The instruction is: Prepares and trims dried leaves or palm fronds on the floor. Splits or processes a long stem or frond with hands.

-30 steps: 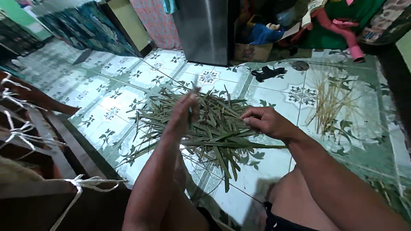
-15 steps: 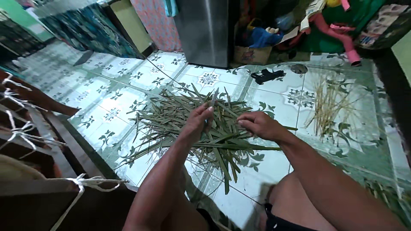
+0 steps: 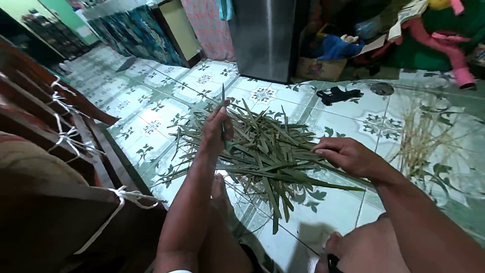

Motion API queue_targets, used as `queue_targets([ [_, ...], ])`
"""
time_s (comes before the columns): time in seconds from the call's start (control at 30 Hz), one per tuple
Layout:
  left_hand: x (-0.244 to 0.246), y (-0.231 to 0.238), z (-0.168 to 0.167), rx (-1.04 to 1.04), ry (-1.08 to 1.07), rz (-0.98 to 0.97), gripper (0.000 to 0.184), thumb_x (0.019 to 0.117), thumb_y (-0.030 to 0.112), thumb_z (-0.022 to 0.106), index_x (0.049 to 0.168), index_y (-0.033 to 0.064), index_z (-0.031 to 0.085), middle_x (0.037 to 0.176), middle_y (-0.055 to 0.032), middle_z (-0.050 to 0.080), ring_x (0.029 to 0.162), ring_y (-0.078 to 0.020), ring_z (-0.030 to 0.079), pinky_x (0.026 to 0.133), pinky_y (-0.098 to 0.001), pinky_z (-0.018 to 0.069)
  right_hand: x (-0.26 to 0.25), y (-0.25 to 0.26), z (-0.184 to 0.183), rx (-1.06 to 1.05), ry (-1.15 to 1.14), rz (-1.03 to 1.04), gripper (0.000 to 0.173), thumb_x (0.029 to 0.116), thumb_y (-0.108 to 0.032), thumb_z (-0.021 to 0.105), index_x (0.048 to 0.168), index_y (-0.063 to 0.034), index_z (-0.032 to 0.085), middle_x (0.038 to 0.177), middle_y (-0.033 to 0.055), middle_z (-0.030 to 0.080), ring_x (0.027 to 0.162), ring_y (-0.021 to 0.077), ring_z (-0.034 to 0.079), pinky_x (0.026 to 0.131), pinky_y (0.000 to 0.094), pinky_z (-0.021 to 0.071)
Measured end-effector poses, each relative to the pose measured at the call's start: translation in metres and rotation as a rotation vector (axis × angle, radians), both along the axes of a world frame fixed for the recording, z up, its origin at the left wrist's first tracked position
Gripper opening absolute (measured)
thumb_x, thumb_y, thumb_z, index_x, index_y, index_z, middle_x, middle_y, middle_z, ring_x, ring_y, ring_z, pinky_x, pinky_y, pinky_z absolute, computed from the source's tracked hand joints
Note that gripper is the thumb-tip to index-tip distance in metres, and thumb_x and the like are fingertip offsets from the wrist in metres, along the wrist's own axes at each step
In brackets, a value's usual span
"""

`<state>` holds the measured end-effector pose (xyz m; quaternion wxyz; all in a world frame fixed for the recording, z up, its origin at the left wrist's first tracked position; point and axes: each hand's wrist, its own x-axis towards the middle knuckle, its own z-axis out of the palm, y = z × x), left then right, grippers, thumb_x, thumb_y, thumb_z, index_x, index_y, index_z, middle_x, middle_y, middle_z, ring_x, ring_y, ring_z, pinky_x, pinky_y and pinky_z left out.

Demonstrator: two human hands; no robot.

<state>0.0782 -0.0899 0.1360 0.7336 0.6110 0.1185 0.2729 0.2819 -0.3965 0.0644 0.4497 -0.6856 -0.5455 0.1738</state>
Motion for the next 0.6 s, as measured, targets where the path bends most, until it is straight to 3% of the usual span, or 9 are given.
queue_targets([
  [0.13,-0.007,0.008,0.000,0.035,0.024,0.016,0.041,0.1087,0.026,0.038,0.146,0.0109,0.047,0.060,0.0060,0.049,0.043,-0.0038,0.047,0.041,-0.0187,0.0445,0.004,-0.012,-0.003,-0.009,-0.009,0.035,0.027,0.1020,-0.024,0.052,0.101,-0.0077,0.073,0.084,-0.0031,0.062,0.063,-0.0015,0.050,0.056,0.0170,0.0435],
  [0.47,-0.035,0.036,0.004,0.032,-0.065,0.159,0.035,0.1099,0.034,0.038,0.140,0.0210,0.051,0.060,0.0085,0.044,0.043,-0.0021,0.041,0.042,-0.0175,0.0408,0.025,-0.058,-0.013,-0.101,0.046,0.056,0.027,0.1005,-0.030,0.052,0.097,-0.0166,0.075,0.077,-0.0089,0.061,0.057,-0.0026,0.048,0.050,0.0158,0.0404],
  [0.6,-0.045,0.053,0.008,0.005,-0.085,0.201,0.036,0.1107,0.028,0.034,0.143,0.0183,0.047,0.058,0.0092,0.045,0.042,-0.0025,0.044,0.042,-0.0184,0.0430,0.038,-0.085,-0.025,-0.151,0.085,0.022,0.025,0.0995,-0.031,0.053,0.096,-0.0175,0.075,0.078,-0.0085,0.063,0.055,-0.0014,0.051,0.049,0.0159,0.0422],
])
